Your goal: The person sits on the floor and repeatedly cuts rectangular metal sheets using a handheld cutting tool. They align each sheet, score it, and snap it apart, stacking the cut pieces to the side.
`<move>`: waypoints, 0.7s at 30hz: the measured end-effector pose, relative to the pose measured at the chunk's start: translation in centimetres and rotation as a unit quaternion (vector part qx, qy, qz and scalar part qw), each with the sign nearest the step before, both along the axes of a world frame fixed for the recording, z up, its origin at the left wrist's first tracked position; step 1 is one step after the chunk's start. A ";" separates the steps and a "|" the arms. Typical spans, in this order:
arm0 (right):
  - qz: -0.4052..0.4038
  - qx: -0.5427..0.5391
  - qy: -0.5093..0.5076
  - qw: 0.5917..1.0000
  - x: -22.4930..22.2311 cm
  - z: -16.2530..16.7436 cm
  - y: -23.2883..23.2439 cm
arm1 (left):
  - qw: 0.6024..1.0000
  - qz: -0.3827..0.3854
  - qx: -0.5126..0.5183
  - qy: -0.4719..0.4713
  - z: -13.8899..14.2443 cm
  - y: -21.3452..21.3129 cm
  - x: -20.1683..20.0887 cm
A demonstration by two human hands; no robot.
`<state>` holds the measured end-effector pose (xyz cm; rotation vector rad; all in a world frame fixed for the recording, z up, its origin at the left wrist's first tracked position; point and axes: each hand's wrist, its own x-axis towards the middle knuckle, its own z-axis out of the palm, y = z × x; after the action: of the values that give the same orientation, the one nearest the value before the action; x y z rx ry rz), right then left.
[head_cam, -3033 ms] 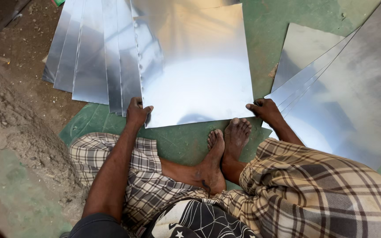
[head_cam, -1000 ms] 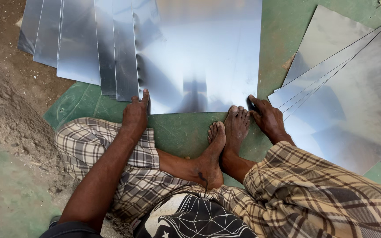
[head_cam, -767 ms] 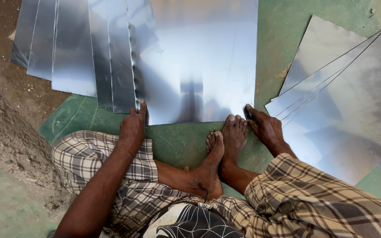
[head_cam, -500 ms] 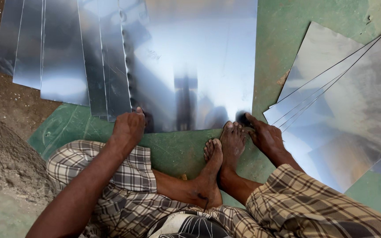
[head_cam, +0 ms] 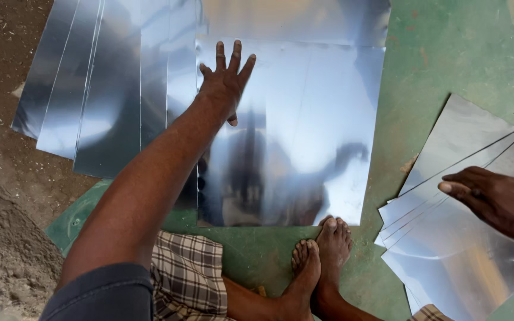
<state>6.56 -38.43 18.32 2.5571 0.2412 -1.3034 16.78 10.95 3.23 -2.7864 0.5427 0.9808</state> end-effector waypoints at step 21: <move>-0.133 0.582 0.053 0.801 23.5 -17.4 40.6 | 0.999 0.020 -0.043 0.025 0.1 -0.4 -0.5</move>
<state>30.09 2.20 0.93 3.5923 1.0174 -1.7529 16.30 10.53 3.36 -2.8654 0.5487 1.0632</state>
